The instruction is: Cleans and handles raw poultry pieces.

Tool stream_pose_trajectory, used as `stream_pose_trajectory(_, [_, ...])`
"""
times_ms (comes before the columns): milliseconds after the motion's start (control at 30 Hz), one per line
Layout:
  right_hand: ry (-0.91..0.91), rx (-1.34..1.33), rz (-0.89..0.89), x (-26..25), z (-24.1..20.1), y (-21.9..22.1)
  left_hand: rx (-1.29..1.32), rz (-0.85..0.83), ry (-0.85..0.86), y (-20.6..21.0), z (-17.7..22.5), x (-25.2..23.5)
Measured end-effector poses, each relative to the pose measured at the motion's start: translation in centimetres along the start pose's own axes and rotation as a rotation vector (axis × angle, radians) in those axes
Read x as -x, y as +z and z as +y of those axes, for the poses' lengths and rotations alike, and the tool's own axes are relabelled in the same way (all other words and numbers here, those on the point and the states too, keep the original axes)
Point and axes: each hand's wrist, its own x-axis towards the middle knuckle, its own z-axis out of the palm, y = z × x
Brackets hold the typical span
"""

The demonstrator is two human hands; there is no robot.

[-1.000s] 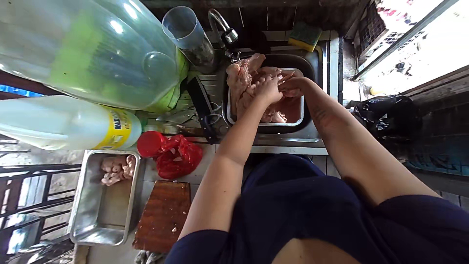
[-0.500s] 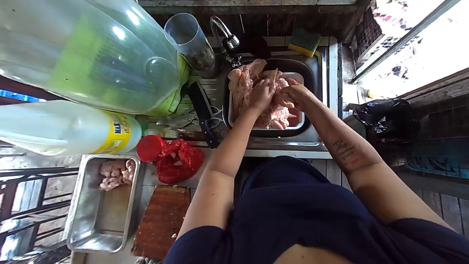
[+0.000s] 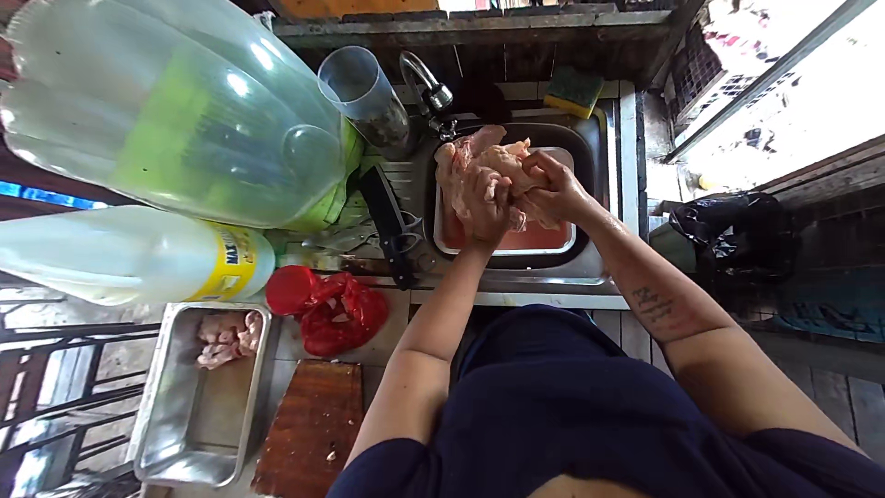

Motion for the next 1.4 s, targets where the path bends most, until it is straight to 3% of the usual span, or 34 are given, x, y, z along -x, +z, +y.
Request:
stream_pose_trajectory(167, [0.048,-0.045,-0.049,1.6,2.3,-1.3,-0.119,-0.112,0.038,0.3,0.7,1.6])
stream_pose_trajectory(300, [0.044,0.129,-0.107,3.1,3.6,-2.7,-0.121,-0.465,0.026,-1.6,1.4,1.9])
stream_pose_trajectory(367, [0.045,0.185,-0.107,3.8,4.1,-2.9,-0.125,-0.548,0.095,-2.2,1.0,2.7])
stream_pose_trajectory(567, [0.201,0.194,0.012,2.6,3.2,-2.6,-0.074,-0.598,-0.048,-3.1,0.5,1.9])
stream_pose_trajectory(733, [0.346,0.593,0.081,1.4,0.3,-0.3,0.149,-0.665,-0.148,-5.7,0.0,2.0])
stream_pose_trajectory(833, [0.245,0.846,0.250,2.0,1.1,2.3,0.310,-0.601,-0.416,-6.4,0.9,2.7])
stream_pose_trajectory(900, [0.105,0.877,0.356,2.4,2.8,3.2,0.250,-0.532,-0.502,-5.6,1.7,2.2])
stream_pose_trajectory(1000, [0.000,0.877,0.379,2.8,4.1,3.6,0.042,-0.692,-0.400,-4.2,3.9,0.7])
stream_pose_trajectory(1100, [0.057,0.929,0.348,2.7,4.3,2.8,0.111,-0.762,-0.525,-4.0,5.5,-0.2])
stream_pose_trajectory(1167, [0.113,0.921,0.317,3.0,4.3,1.9,0.118,-0.653,-0.541,-4.5,4.5,-0.2])
stream_pose_trajectory(1267, [0.095,0.881,0.314,3.6,5.6,0.2,-0.085,-0.577,-0.485,-4.5,2.0,-0.4])
stream_pose_trajectory(1400, [0.110,0.785,0.278,3.9,7.0,-1.8,-0.056,-0.799,-0.507,-2.8,-0.6,-1.4])
